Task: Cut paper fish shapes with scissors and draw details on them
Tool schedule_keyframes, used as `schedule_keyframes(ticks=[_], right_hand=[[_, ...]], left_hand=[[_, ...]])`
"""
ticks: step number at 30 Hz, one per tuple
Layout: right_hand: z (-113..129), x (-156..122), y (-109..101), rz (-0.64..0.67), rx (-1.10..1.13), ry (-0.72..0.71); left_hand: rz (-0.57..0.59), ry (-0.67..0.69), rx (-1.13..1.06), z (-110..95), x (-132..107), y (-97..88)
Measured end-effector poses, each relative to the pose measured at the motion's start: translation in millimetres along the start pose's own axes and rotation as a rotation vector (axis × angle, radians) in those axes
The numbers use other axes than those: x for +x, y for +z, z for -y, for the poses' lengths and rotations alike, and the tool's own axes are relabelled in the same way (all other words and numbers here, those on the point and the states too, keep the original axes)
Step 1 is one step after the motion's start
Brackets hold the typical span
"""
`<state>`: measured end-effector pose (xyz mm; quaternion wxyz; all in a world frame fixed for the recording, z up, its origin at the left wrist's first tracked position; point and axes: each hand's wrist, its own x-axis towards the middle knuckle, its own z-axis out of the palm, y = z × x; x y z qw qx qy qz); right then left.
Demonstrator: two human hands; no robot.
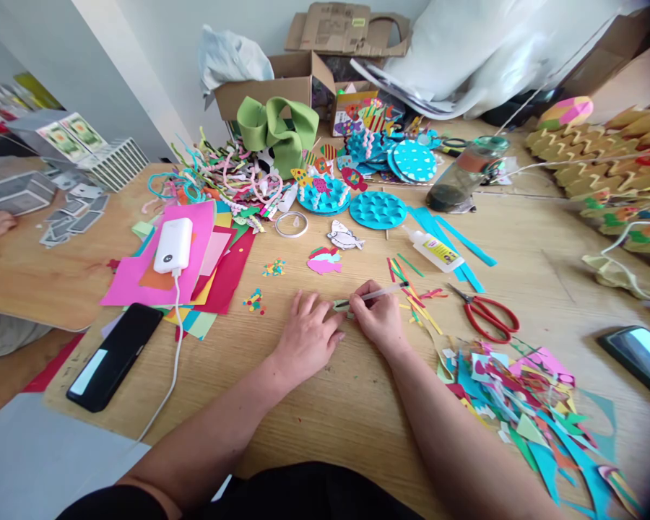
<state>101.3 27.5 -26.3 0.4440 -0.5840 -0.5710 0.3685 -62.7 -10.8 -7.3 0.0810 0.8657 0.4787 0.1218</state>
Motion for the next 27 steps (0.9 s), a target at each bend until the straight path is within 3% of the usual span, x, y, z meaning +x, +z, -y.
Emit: schedule_keyframes(ticks=[5, 12, 17, 23, 27], right_hand=[[1.0, -0.1, -1.9, -0.175, 0.011, -0.014], [1.1, 2.8, -1.2, -0.127, 0.051, -0.023], [-0.4, 0.6, -0.4, -0.242, 0.031, -0.078], [-2.5, 2.5, 1.3, -0.070, 0.008, -0.031], [-1.4, 4.1, 0.8, -0.118, -0.047, 0.025]], left_hand=[[-0.007, 0.010, 0.006, 0.8, -0.5, 1.6], [-0.050, 0.004, 0.001, 2.5, -0.9, 5.2], [-0.041, 0.007, -0.017, 1.7, -0.4, 4.6], [-0.003, -0.002, -0.028, 0.5, 0.3, 2.1], [-0.002, 0.000, -0.026, 0.6, 0.1, 1.0]])
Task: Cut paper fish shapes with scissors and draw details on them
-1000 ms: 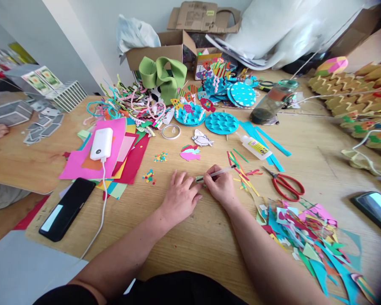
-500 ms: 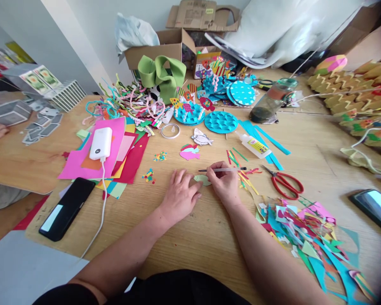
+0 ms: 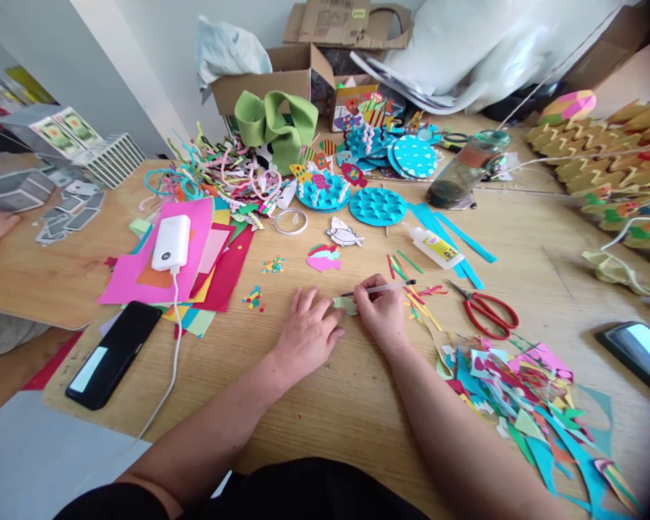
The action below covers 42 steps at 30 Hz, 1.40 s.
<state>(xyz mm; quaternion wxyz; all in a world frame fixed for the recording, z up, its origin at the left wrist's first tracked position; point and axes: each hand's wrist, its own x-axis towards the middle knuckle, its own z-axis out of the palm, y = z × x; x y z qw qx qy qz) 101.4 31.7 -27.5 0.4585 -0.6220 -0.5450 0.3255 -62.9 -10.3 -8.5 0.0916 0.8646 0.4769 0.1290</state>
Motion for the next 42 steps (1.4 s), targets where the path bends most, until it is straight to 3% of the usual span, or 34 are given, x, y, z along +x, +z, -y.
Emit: schedule_keyframes(ticks=[4, 7, 10, 13, 16, 22, 42], right_hand=[[-0.1, -2.8, -1.2, -0.119, 0.011, -0.040], [-1.0, -6.0, -1.0, -0.201, 0.196, -0.092], [-1.0, -6.6, 0.3, -0.061, 0.299, -0.085], [-1.5, -4.2, 2.0, 0.060, 0.210, -0.011], [-2.5, -1.7, 3.2, 0.042, 0.118, 0.043], [-1.0, -1.0, 2.2, 0.051, 0.051, 0.013], [-3.0, 1.6, 2.2, 0.099, 0.010, 0.017]], left_hand=[[-0.002, 0.004, 0.006, -0.4, -0.2, -1.1], [0.007, 0.006, 0.007, -0.9, 0.1, -1.7], [0.008, 0.007, 0.008, -0.9, 0.4, -1.6], [0.005, 0.005, 0.013, -0.6, 0.4, -1.2], [-0.002, 0.006, 0.018, -0.5, 0.4, -0.9], [0.003, 0.005, 0.013, -0.3, 0.7, -0.8], [0.001, 0.004, 0.003, -0.2, 0.6, -0.7]])
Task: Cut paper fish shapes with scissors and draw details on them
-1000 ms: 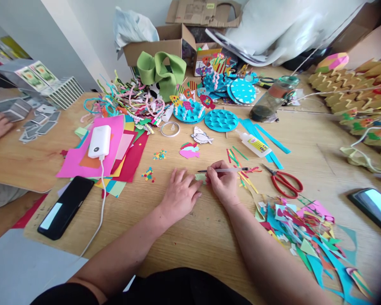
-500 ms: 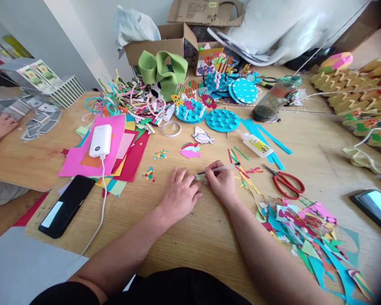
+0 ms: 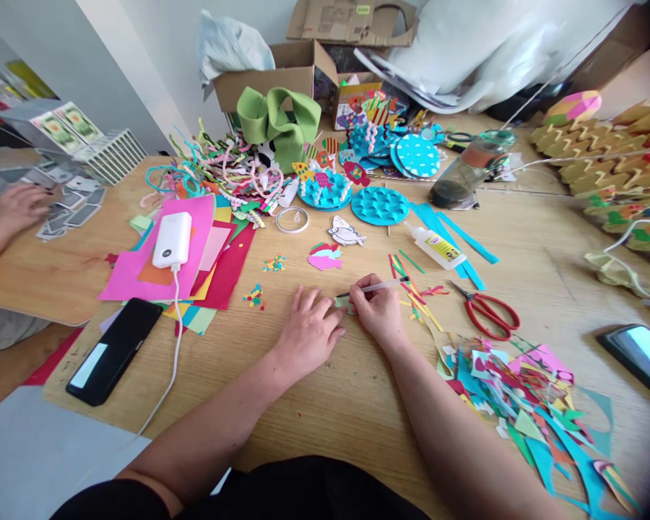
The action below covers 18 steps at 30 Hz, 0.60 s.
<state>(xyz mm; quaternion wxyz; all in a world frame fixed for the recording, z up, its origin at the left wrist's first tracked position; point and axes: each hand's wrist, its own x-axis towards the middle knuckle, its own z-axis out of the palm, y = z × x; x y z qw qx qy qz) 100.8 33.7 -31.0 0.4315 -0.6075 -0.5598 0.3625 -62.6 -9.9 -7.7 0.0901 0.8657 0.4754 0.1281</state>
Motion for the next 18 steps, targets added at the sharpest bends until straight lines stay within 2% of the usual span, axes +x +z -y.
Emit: schedule_keyframes(ticks=[18], right_hand=[[-2.7, -0.1, 0.5, -0.007, -0.008, 0.012]], left_hand=[[0.001, 0.000, 0.000, -0.5, 0.4, -1.0]])
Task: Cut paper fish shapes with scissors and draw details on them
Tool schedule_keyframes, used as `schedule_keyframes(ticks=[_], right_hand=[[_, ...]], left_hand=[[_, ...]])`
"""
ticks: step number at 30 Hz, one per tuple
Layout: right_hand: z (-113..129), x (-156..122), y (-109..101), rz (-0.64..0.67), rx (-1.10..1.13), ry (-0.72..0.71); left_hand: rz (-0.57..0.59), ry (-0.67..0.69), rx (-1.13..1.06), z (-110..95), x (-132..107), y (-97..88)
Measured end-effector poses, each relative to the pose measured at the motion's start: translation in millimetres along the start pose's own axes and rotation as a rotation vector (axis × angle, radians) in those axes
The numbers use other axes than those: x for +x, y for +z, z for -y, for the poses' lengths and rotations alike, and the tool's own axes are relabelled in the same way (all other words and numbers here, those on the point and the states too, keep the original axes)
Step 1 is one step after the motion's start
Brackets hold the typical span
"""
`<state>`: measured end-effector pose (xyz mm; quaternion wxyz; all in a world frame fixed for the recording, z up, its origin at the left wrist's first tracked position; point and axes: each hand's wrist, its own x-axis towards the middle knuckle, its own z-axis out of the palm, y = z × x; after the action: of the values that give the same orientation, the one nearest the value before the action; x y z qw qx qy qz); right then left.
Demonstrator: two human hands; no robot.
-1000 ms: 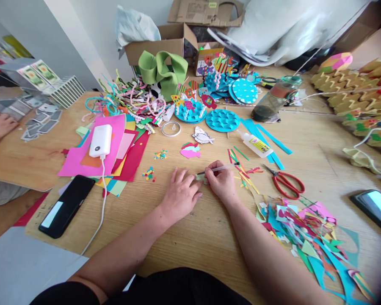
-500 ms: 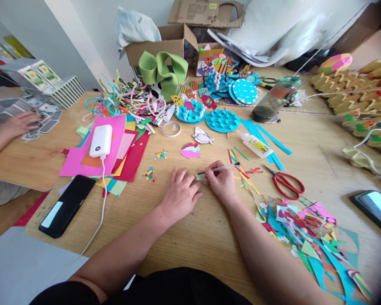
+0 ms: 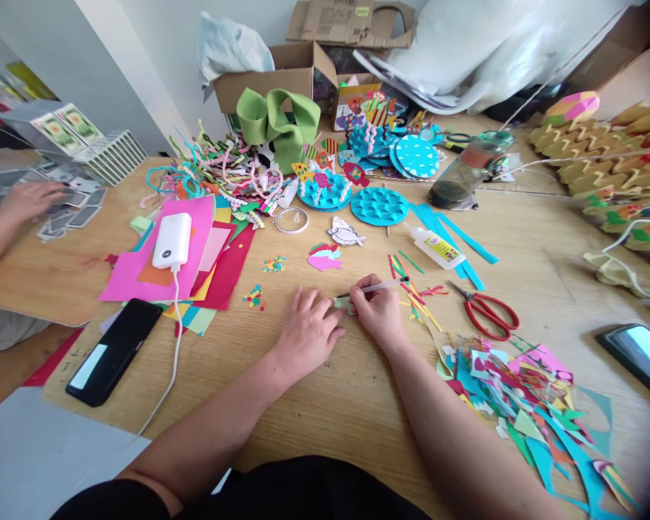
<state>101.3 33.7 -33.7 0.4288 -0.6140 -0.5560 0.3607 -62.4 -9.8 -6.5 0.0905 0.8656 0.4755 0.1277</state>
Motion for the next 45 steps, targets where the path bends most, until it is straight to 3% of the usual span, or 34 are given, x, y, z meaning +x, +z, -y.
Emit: schedule_keyframes(ticks=[45], right_hand=[[4.5, -1.1, -0.6, -0.028, -0.027, -0.007]], left_hand=[[-0.020, 0.010, 0.007, -0.2, -0.6, 0.9]])
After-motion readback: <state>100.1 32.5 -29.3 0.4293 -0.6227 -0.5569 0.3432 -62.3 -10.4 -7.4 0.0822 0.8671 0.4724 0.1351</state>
